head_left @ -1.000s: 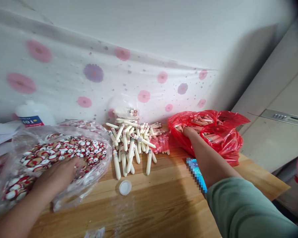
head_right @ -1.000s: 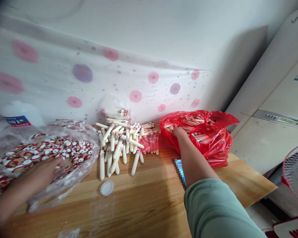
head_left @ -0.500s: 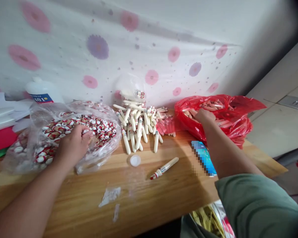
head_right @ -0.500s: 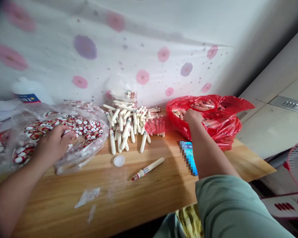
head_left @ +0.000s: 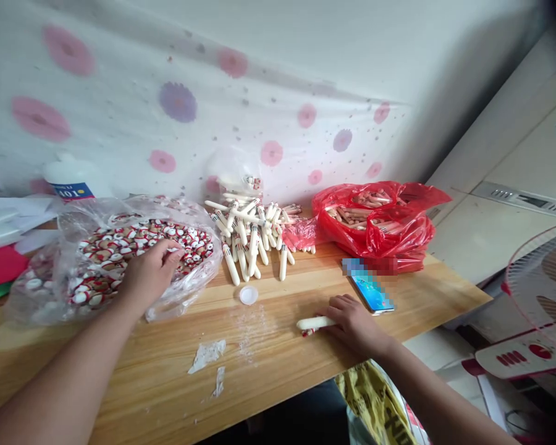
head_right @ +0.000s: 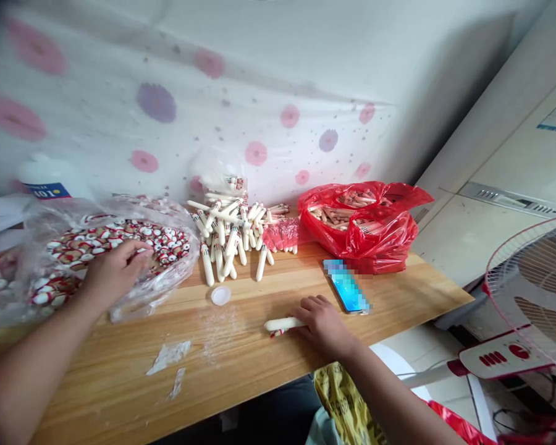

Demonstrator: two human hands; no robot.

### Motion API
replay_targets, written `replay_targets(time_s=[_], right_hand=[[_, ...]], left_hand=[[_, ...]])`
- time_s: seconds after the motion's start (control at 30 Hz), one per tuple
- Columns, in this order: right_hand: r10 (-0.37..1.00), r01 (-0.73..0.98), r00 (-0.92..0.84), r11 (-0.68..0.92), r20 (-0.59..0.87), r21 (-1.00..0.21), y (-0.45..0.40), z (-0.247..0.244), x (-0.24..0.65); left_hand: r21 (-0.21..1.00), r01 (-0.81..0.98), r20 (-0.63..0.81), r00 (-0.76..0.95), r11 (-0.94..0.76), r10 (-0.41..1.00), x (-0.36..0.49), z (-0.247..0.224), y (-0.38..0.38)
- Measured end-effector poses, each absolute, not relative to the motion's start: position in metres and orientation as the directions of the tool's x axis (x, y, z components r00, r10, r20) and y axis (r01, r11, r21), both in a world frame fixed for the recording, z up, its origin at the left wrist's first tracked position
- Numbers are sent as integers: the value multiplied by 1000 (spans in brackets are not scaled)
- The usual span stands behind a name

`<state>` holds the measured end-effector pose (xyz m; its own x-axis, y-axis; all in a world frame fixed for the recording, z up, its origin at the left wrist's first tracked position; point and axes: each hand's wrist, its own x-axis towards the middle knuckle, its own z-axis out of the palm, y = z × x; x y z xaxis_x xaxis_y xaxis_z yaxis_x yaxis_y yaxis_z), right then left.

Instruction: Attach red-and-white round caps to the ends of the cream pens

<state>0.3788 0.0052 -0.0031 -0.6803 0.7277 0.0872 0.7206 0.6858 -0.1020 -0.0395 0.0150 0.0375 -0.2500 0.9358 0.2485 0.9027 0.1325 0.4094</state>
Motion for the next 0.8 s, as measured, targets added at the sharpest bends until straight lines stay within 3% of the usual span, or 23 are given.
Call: replay_targets(time_s=[0.07, 0.2, 0.23, 0.4, 0.63, 0.8], right_hand=[[749, 747, -646, 660, 146, -81, 22, 2, 372], [769, 766, -519, 612, 372, -197, 67, 14, 310], [741, 746, -543, 641, 395, -178, 78, 14, 288], [719, 751, -611, 659, 330, -45, 111, 0, 205], [895, 906, -340, 394, 289, -156, 145, -2, 213], [937, 941, -142, 228, 319, -251, 190, -1, 218]], left_hand=[[432, 896, 242, -226, 104, 943, -38, 36, 15], [491, 861, 212, -268, 135, 940, -34, 28, 20], [488, 863, 219, -265, 130, 939, -34, 26, 22], [453, 887, 229, -215, 91, 949, -37, 18, 24], [484, 866, 209, -248, 121, 946, -45, 18, 27], [521, 846, 232, -266, 112, 936, -47, 10, 31]])
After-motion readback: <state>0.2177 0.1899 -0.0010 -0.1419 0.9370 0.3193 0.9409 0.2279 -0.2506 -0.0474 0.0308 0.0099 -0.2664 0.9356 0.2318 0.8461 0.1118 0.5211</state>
